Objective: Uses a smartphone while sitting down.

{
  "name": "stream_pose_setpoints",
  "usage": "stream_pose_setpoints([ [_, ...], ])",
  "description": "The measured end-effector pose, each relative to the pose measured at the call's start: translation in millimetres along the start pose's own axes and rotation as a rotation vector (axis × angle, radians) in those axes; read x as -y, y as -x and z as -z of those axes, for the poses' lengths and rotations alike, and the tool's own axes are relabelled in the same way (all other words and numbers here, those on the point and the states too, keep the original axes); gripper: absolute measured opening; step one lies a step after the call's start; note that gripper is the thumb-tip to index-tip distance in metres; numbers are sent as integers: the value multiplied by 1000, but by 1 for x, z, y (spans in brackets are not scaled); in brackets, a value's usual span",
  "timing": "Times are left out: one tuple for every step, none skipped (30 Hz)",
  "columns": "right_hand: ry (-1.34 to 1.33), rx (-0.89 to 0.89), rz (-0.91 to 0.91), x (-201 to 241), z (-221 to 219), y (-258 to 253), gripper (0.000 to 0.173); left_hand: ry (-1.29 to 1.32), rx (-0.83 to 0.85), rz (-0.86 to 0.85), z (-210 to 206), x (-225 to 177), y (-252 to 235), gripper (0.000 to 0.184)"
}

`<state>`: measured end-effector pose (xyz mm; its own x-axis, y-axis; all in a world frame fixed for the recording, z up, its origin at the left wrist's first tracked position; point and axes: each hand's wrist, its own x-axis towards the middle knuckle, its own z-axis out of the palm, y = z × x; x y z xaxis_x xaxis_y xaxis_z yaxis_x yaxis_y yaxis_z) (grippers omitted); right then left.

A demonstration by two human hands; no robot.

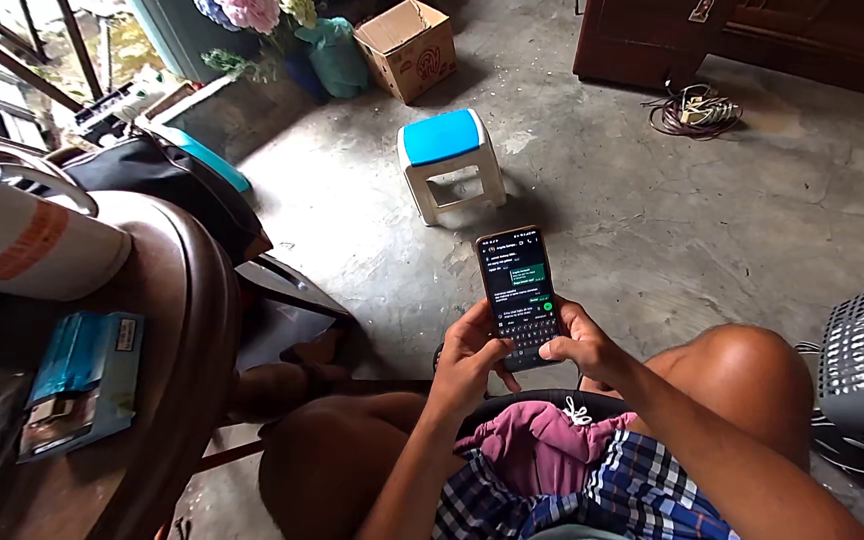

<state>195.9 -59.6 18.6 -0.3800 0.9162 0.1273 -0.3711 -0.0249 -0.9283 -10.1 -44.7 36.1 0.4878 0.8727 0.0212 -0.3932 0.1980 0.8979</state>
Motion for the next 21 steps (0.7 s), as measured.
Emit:
stream_pose_setpoints([
  [-17,17,8,-2,2,0,47,1,3,1,0,0,0,43],
  [-31,30,11,-3,4,0,47,0,3,1,1,0,0,43],
  [-41,37,9,-4,5,0,47,-2,3,2,0,-1,0,44],
  [-48,33,2,-4,5,0,47,-1,2,3,0,-1,0,44],
  [-58,28,-4,-4,5,0,47,0,2,4,0,-1,0,44],
  [-69,28,-7,-4,5,0,48,0,2,6,0,-1,0,44],
  [-78,33,-8,-4,6,0,49,2,1,8,0,-1,0,43],
  [-81,36,-11,-3,6,0,49,5,1,9,1,-1,0,43],
  [-83,38,-11,-3,7,0,49,6,0,11,1,-1,0,43],
  [-82,37,-13,-3,7,0,49,9,-2,13,1,-1,0,43],
  [-79,33,-18,-3,7,0,49,11,-2,15,0,-1,0,43],
  [-79,32,-21,-3,7,0,50,12,-2,16,0,-1,0,43],
  [-80,35,-20,-3,7,0,50,13,-2,16,1,-1,0,43],
  [-84,39,-18,-4,7,0,50,13,0,15,1,-1,0,44],
  [-87,44,-13,-4,7,0,50,13,3,14,1,-1,0,44],
  [-88,48,-9,-4,7,0,49,12,3,14,1,-1,0,44],
  [-86,50,-6,-3,7,-1,50,13,2,14,1,0,0,44],
  [-84,47,-5,-2,6,-1,50,15,2,13,1,0,0,45],
  [-79,37,-6,-2,5,-1,50,17,3,12,1,-1,0,45],
  [-77,25,-7,-1,4,-1,49,15,1,12,0,-1,0,46],
  [-76,13,-7,-2,3,-1,49,16,1,12,0,-1,0,46],
])
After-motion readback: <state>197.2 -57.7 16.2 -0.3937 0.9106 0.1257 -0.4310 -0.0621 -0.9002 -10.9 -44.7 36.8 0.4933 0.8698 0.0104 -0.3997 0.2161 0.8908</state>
